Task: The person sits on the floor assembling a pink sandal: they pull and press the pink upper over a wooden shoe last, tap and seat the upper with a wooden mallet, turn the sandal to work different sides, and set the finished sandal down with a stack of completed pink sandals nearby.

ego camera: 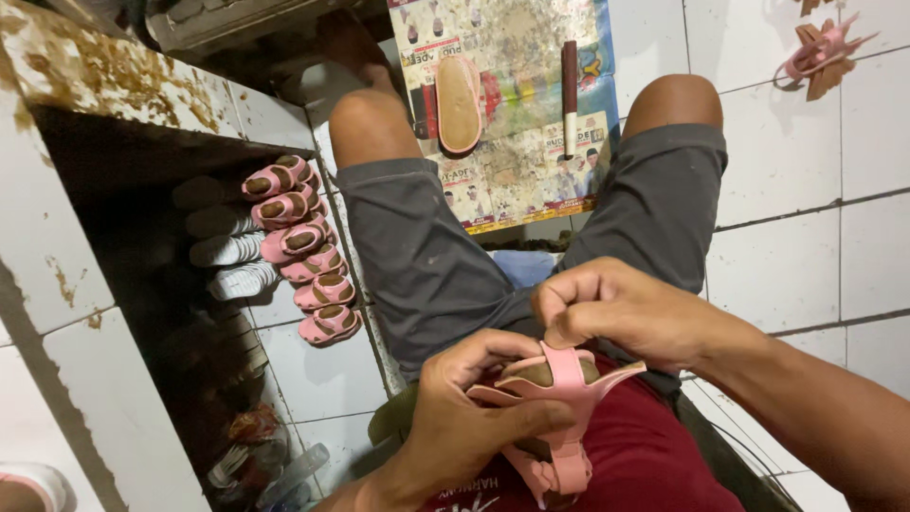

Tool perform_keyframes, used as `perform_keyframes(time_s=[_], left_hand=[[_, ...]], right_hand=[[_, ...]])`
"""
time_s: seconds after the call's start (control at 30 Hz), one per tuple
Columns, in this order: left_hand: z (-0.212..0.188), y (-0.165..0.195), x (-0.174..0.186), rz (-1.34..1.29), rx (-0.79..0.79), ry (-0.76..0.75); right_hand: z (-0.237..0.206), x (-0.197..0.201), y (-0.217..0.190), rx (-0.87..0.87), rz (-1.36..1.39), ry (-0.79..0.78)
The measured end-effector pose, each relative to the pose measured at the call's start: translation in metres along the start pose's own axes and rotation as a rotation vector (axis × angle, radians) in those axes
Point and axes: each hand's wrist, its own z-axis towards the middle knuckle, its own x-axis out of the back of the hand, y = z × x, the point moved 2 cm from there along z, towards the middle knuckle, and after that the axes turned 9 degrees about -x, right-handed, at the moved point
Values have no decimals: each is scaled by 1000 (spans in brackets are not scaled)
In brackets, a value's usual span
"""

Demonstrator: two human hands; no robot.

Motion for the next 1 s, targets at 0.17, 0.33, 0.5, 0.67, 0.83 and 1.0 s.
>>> perform_keyframes(time_s=[0.17,0.33,0.5,0.67,0.83,1.0], left_hand=[[5,3,10,253,-109,-102],[6,2,21,442,-151,-135],[6,0,21,358,-80,-90],[7,3,21,265,-87,-142],[5,-4,23,223,-73,-114],[2,-10,24,386,-180,-132]], right_hand=[[4,1,14,-26,103,13],[-9,5,-3,485,-431,62],[-22,7,-15,1133,-1061,214],[-12,9,-16,1236,-984,36],[-12,10,-4,1110,-840,20],[-18,9,15,969,-595,-4]])
